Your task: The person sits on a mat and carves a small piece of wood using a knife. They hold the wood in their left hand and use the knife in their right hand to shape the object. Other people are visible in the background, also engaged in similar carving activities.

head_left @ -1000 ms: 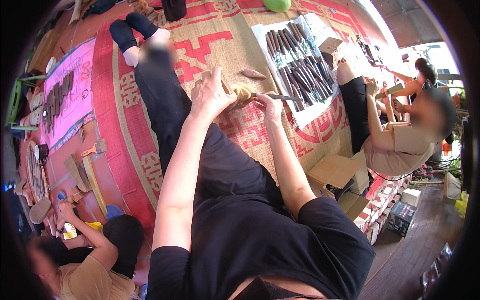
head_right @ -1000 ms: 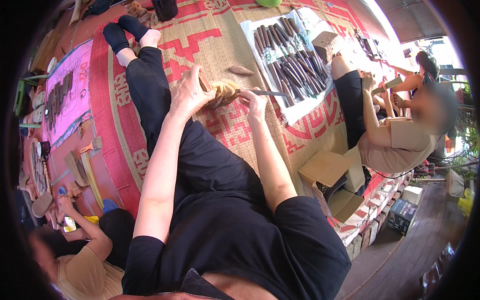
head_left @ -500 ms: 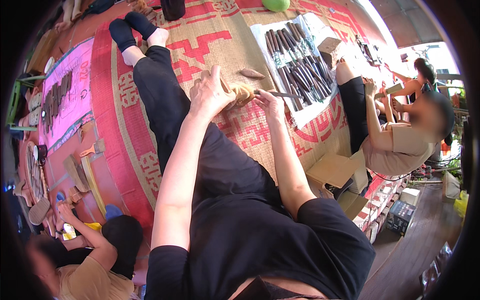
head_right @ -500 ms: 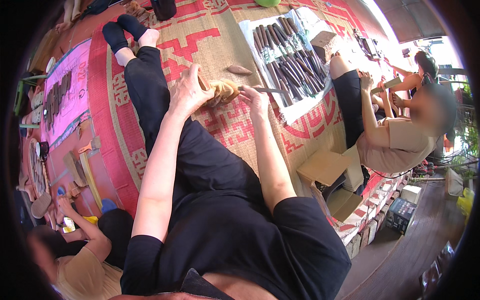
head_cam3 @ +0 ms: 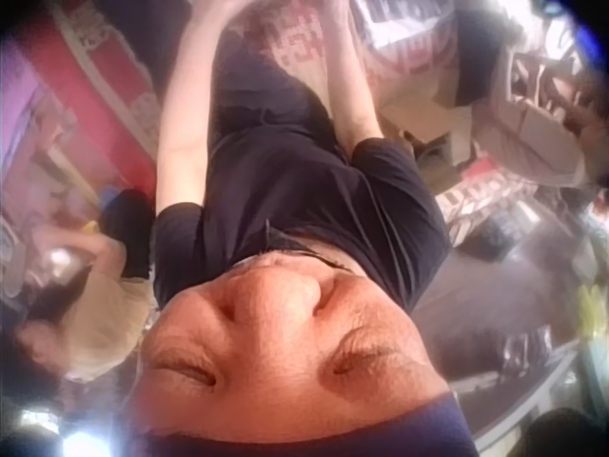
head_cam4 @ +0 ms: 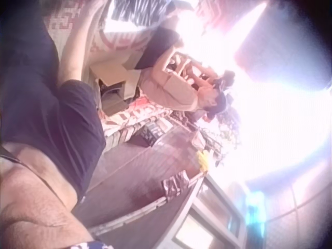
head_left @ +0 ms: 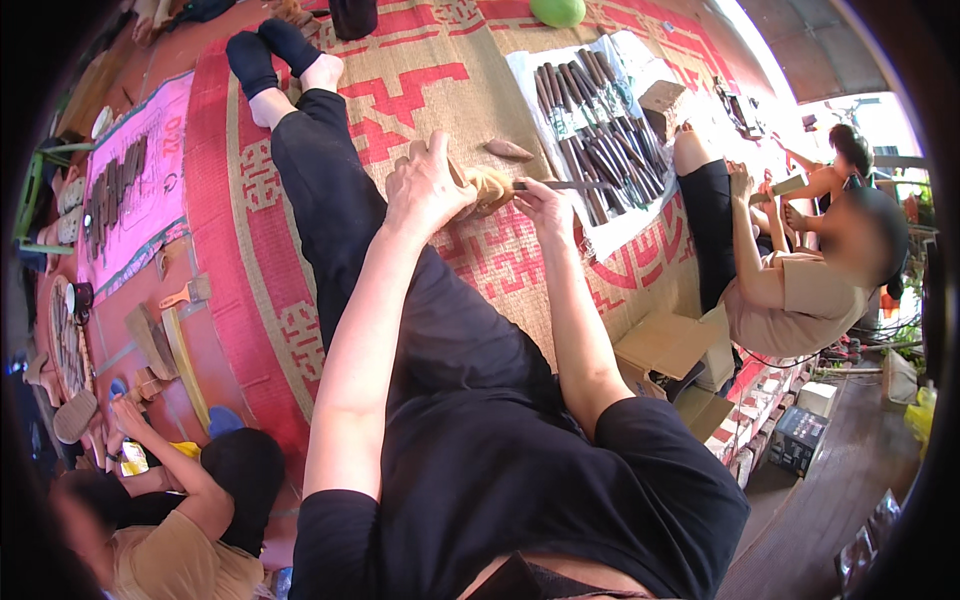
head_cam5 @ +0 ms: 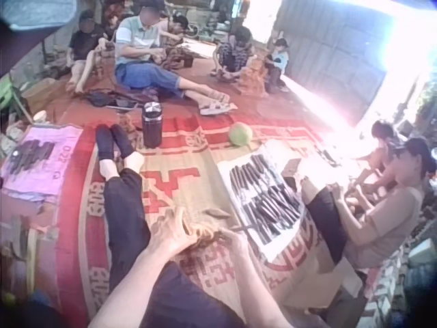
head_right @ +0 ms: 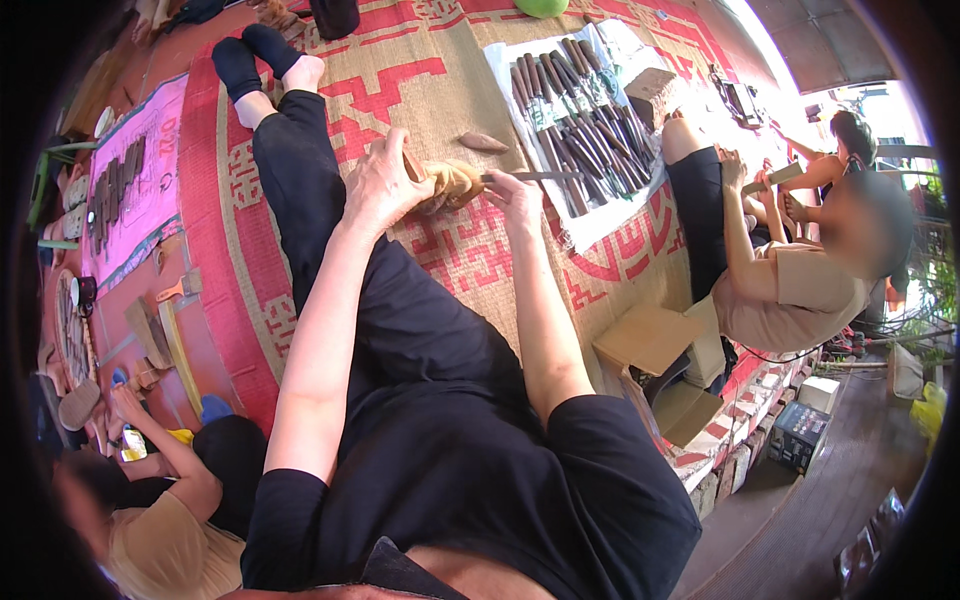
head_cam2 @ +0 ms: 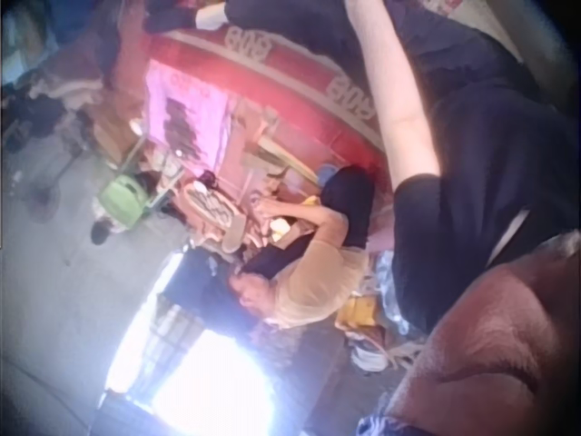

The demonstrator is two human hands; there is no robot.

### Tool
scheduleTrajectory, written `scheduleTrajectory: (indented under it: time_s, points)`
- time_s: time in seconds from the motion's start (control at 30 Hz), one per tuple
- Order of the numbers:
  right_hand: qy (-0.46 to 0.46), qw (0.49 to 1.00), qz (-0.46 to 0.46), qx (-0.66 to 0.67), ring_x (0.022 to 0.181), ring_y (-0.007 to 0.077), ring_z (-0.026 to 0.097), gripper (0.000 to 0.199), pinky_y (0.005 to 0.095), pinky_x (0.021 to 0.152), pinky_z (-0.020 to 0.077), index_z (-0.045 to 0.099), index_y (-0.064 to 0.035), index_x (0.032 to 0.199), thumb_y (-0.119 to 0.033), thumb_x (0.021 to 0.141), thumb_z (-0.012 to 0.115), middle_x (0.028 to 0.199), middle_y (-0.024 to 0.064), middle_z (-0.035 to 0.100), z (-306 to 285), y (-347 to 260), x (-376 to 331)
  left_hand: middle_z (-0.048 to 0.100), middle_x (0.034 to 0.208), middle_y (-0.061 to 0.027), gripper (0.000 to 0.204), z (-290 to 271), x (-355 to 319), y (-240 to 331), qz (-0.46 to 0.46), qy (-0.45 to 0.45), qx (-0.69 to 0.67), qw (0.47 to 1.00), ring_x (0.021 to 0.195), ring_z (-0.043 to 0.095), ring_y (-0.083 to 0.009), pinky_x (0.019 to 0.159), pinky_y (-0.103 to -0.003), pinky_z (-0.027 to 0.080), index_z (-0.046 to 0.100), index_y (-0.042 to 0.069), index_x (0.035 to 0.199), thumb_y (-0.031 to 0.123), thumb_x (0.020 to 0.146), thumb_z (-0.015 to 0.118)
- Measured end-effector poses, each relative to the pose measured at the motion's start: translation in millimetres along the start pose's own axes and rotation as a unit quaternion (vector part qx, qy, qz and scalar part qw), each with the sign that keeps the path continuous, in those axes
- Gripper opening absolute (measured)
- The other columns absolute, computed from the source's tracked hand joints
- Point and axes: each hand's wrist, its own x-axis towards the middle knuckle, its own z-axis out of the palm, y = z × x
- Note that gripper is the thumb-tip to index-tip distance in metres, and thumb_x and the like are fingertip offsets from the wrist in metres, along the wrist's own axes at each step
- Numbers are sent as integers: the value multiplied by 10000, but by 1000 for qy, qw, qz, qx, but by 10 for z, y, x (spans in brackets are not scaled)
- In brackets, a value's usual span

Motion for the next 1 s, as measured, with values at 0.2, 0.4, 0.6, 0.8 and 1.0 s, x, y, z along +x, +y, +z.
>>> scheduleTrajectory:
  time_s: [0.2, 0.4, 0.6, 0.8, 1.0]
  points:
    - [3, 999, -20, -31, 685, 235, 690, 107, 299, 580, 565, 622, 41, 853, -44, 797, 656, 813, 152, 689, 20, 52, 62, 582, 1005, -252, 566, -16, -5, 76, 0, -2, 11, 1000, 924, 624, -435, 790, -501, 522, 462, 70, 1151, 322, 711, 712]
    - [63, 998, -14, 16, 742, 250, 695, 92, 336, 655, 583, 614, 41, 898, -34, 849, 627, 837, 164, 682, -164, 11, 200, 583, 1011, -252, 563, -12, 13, 22, -1, -1, -9, 1000, 927, 623, -439, 789, -507, 520, 459, 69, 1142, 316, 709, 720]
    - [-12, 999, 1, -39, 717, 231, 690, 87, 300, 591, 579, 579, 10, 837, -13, 806, 657, 820, 144, 681, 38, 57, 134, 584, 1005, -256, 556, -7, -8, 36, 0, 0, -10, 1000, 916, 622, -446, 794, -508, 516, 462, 67, 1137, 310, 705, 716]
    - [67, 998, 4, 4, 706, 245, 689, 114, 320, 601, 579, 581, 41, 883, -25, 822, 651, 805, 164, 672, -203, -13, 287, 582, 1014, -252, 571, 20, 7, 15, 5, 5, -8, 1000, 927, 620, -439, 802, -504, 514, 463, 67, 1145, 317, 699, 718]
    - [-27, 997, 11, -65, 717, 248, 687, 135, 331, 643, 582, 580, 53, 903, -27, 824, 655, 833, 171, 674, 7, -44, 96, 585, 1011, -253, 579, -4, -10, 31, -3, -1, -6, 1000, 926, 622, -440, 793, -511, 513, 464, 58, 1149, 319, 699, 718]
